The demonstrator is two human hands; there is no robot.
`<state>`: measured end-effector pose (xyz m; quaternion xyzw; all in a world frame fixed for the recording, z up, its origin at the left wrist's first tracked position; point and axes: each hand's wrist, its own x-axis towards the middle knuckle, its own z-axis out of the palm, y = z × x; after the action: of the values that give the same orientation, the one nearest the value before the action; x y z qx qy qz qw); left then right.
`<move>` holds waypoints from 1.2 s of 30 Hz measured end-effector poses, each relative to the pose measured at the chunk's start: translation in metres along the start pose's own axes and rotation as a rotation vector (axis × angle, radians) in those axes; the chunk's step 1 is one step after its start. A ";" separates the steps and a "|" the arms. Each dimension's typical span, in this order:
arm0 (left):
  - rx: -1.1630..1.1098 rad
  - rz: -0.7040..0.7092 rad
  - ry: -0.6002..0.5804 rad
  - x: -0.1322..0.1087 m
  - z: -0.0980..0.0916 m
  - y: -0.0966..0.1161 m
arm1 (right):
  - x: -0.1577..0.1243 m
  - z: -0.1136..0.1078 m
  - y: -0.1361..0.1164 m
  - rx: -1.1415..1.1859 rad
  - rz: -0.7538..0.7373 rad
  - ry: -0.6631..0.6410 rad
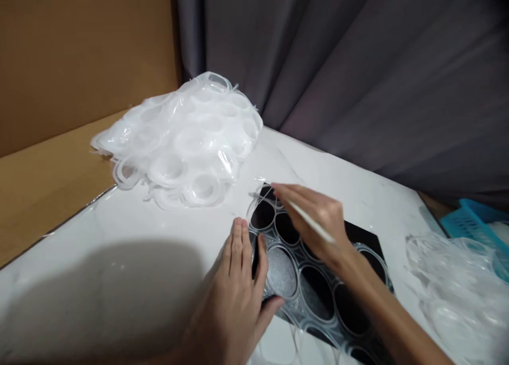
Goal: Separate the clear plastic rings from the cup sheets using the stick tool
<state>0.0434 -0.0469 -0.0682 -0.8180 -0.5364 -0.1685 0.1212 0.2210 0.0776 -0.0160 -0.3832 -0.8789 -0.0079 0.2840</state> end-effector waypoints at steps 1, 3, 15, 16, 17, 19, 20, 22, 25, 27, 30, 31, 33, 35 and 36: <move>-0.006 -0.006 0.002 0.000 0.000 0.000 | 0.009 -0.004 0.010 0.015 0.063 0.061; -0.021 -0.005 0.004 -0.002 -0.001 -0.001 | 0.027 -0.015 0.029 0.035 0.189 0.204; -0.256 0.078 0.077 0.019 -0.026 -0.038 | -0.068 -0.067 -0.032 0.560 0.923 0.108; -0.368 0.108 0.048 0.024 -0.035 -0.040 | -0.079 -0.065 -0.040 0.657 0.962 0.081; -0.515 0.134 -0.044 0.028 -0.043 -0.040 | -0.088 -0.063 -0.047 0.753 0.999 0.062; -0.767 0.113 -0.154 0.035 -0.055 -0.038 | -0.099 -0.058 -0.056 0.923 1.047 0.018; -0.874 0.099 -0.201 0.038 -0.058 -0.036 | -0.102 -0.056 -0.058 0.994 1.057 0.001; -1.035 0.072 -0.267 0.041 -0.059 -0.031 | -0.106 -0.052 -0.060 1.102 1.054 -0.018; -1.171 0.008 -0.352 0.046 -0.054 -0.026 | -0.110 -0.048 -0.059 1.182 1.073 -0.008; -1.219 -0.034 -0.362 0.051 -0.051 -0.026 | -0.113 -0.046 -0.059 1.211 1.089 -0.004; -1.352 -0.068 -0.424 0.058 -0.053 -0.030 | -0.115 -0.047 -0.060 1.245 1.100 -0.005; -1.427 -0.091 -0.492 0.060 -0.054 -0.031 | -0.116 -0.048 -0.060 1.252 1.109 -0.001; -1.604 -0.165 -0.645 0.061 -0.055 -0.034 | -0.115 -0.050 -0.062 1.261 1.126 0.002; -1.778 -0.231 -0.763 0.060 -0.053 -0.034 | -0.114 -0.051 -0.064 1.266 1.123 0.001; -1.864 -0.264 -0.794 0.059 -0.051 -0.034 | -0.114 -0.051 -0.064 1.264 1.112 0.002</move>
<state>0.0268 -0.0036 0.0026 -0.5181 -0.2791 -0.2474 -0.7697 0.2654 -0.0554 -0.0174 -0.5291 -0.4007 0.6266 0.4084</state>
